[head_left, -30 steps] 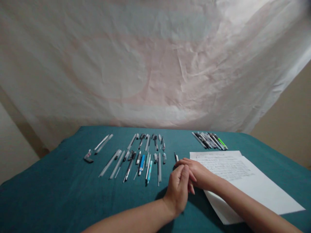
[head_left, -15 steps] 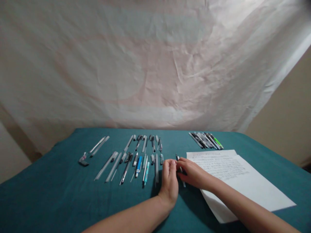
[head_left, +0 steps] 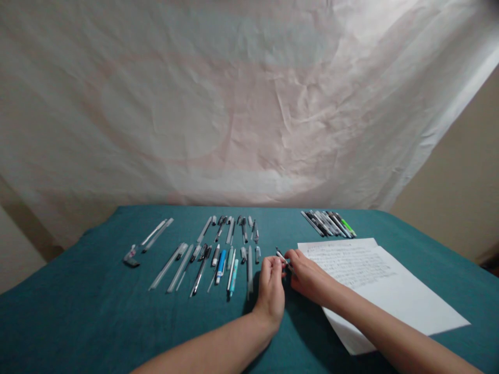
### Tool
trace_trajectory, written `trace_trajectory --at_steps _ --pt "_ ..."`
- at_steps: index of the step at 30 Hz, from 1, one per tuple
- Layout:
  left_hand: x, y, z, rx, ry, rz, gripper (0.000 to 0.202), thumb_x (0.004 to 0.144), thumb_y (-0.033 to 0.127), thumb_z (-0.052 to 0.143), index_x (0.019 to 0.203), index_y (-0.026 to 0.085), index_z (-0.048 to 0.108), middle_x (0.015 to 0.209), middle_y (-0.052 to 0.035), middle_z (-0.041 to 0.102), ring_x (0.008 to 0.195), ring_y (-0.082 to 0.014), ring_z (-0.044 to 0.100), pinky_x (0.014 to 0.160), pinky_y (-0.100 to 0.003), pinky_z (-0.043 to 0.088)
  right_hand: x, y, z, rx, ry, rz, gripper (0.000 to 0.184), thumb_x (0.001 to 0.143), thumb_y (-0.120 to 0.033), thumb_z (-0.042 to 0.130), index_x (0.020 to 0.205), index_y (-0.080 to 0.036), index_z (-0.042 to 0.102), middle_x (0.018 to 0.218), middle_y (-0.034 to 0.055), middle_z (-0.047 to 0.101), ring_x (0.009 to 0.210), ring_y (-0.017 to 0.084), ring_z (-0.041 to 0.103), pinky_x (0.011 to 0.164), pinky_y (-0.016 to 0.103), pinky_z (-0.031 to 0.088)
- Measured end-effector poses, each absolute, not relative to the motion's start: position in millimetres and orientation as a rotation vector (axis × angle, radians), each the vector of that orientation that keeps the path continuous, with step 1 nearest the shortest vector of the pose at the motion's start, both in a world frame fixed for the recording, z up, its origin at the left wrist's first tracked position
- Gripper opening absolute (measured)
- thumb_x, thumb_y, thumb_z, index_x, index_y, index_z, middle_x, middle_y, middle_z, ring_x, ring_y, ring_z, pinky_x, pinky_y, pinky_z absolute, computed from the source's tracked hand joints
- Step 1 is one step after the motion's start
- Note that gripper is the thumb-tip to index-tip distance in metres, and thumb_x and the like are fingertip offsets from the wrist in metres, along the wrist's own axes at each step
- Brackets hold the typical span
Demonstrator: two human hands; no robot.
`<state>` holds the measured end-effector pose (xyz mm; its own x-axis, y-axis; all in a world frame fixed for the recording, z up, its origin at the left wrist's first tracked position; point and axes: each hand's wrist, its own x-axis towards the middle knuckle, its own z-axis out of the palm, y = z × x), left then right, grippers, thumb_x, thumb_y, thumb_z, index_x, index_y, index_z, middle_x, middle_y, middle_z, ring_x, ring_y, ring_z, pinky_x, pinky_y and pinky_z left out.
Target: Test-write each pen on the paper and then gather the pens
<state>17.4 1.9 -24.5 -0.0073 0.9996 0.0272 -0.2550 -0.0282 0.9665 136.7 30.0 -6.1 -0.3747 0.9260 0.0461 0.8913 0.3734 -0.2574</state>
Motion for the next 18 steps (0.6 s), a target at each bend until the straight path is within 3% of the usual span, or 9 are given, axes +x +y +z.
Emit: trace_trajectory --at_steps 12,18 --pt "20.8 6.0 -25.0 1.019 0.960 1.248 0.025 0.080 0.039 0.045 0.087 0.015 0.050 0.086 -0.0068 0.054 0.078 -0.0154 0.053 0.070 -0.026 0.041 141.8 30.1 -9.5 -1.867 -2.488 0.149 0.012 0.077 -0.012 0.041 0.088 -0.012 0.047 0.083 0.0126 0.059 0.074 0.022 0.059 0.056 0.026 0.031" --pt "21.3 7.7 -28.6 0.954 0.969 1.262 0.026 0.077 0.038 0.052 0.088 0.015 0.051 0.088 -0.0072 0.056 0.081 -0.0161 0.055 0.071 -0.026 0.041 144.7 36.7 -8.4 -1.833 -2.378 0.348 0.011 0.084 -0.019 0.035 0.084 -0.014 0.045 0.079 0.0105 0.058 0.066 0.018 0.056 0.053 0.025 0.031"
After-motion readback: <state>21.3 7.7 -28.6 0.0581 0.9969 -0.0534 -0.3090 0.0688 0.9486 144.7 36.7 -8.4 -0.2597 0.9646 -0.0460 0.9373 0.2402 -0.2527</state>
